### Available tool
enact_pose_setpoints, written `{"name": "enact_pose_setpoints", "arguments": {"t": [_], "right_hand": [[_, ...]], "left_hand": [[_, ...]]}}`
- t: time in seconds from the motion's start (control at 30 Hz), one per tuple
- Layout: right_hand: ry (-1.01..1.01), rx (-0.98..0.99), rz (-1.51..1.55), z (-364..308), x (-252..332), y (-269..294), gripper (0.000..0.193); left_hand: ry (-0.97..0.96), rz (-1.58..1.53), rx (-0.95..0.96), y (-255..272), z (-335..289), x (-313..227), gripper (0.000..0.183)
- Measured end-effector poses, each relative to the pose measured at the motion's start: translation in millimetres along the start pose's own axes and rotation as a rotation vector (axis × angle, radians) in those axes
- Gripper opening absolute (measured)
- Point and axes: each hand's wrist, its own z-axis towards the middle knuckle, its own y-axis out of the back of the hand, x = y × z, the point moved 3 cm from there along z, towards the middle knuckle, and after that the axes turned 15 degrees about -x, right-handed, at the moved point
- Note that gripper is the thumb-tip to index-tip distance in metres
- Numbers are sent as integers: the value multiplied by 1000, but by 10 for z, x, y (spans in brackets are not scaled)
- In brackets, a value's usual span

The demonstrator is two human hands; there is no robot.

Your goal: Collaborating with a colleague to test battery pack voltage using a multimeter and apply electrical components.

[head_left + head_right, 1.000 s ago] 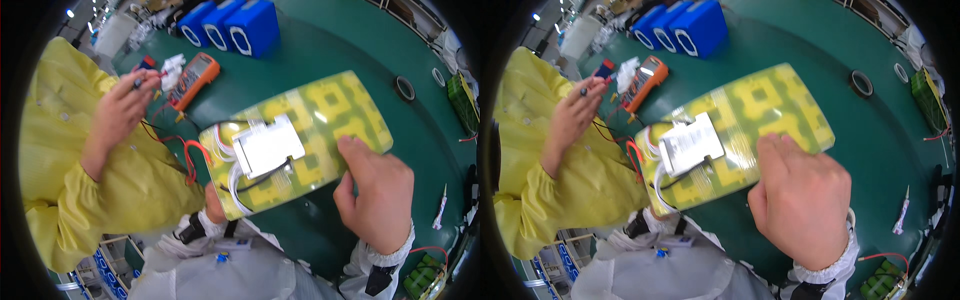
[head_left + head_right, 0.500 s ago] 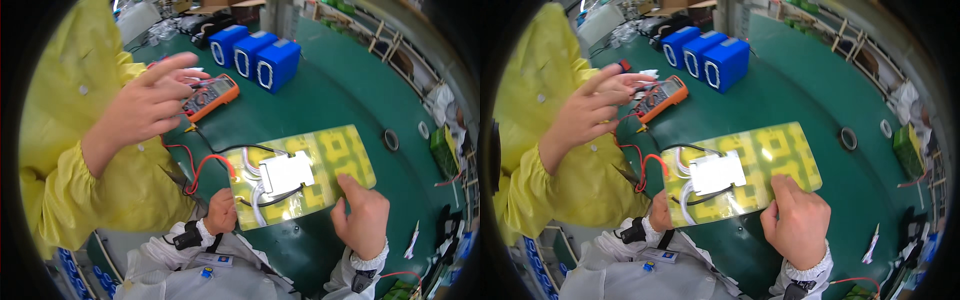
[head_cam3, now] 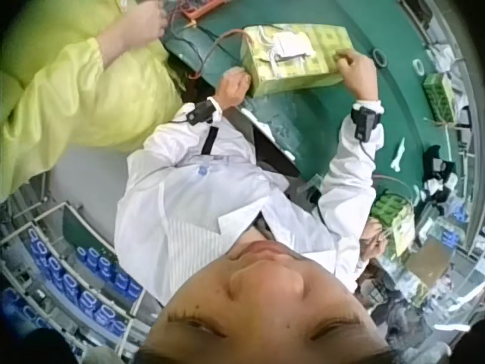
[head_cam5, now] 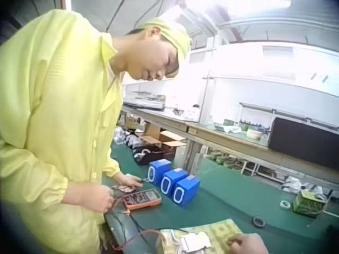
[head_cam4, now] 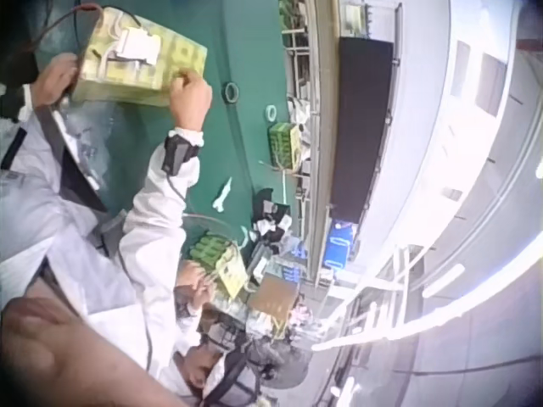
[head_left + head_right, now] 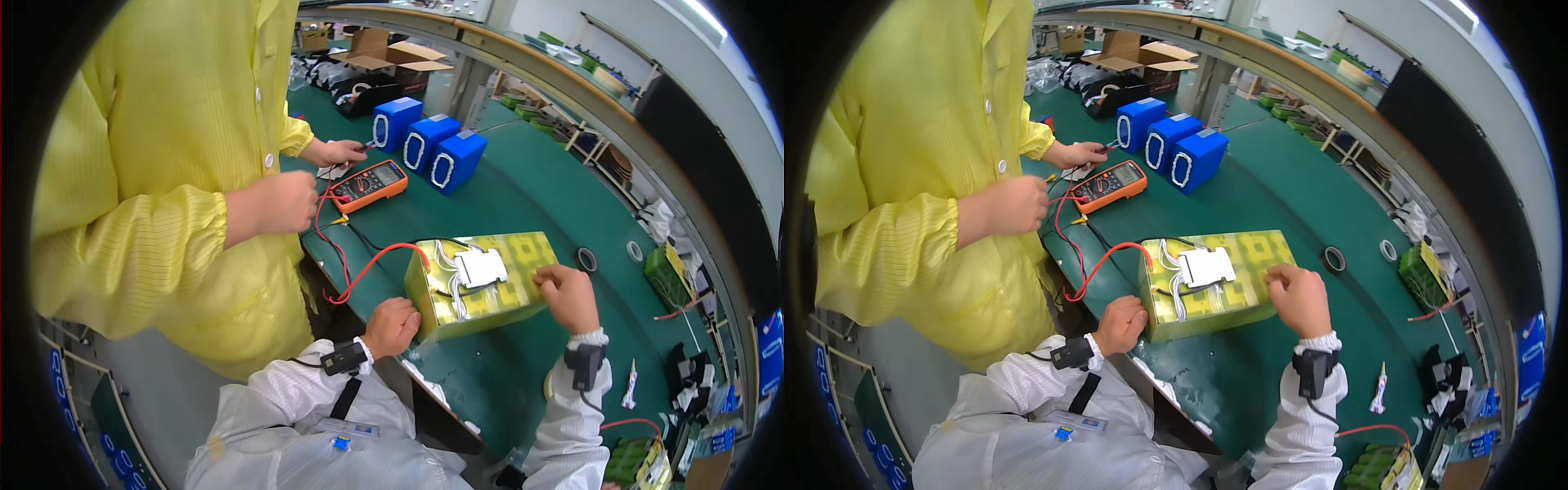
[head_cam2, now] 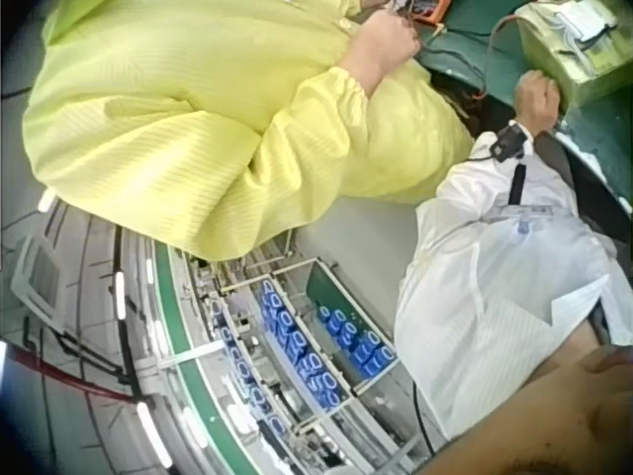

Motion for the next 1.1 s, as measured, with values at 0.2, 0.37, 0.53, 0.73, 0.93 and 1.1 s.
{"name": "enact_pose_setpoints", "arguments": {"t": [0.2, 0.37, 0.53, 0.73, 0.93, 1.1], "right_hand": [[-141, -181, 167, -526, -93, -37, 41], [-194, -326, 71, -1407, 200, -96, 61], [-365, -352, 203, -2285, 234, -177, 62], [-437, -303, 143, -2747, 165, -195, 58], [-322, -342, -13, -2915, 274, -296, 49], [-310, -335, -170, -2962, 325, -382, 41]], "left_hand": [[-63, -28, -36, -69, 0, 20, 28], [176, -145, -90, 57, -168, -52, 36], [190, -209, 14, 399, -535, -336, 31], [296, -255, -28, 734, -733, -338, 22], [460, -331, -111, 990, -793, -38, 5], [432, -268, -187, 1117, -760, 199, 12]]}}
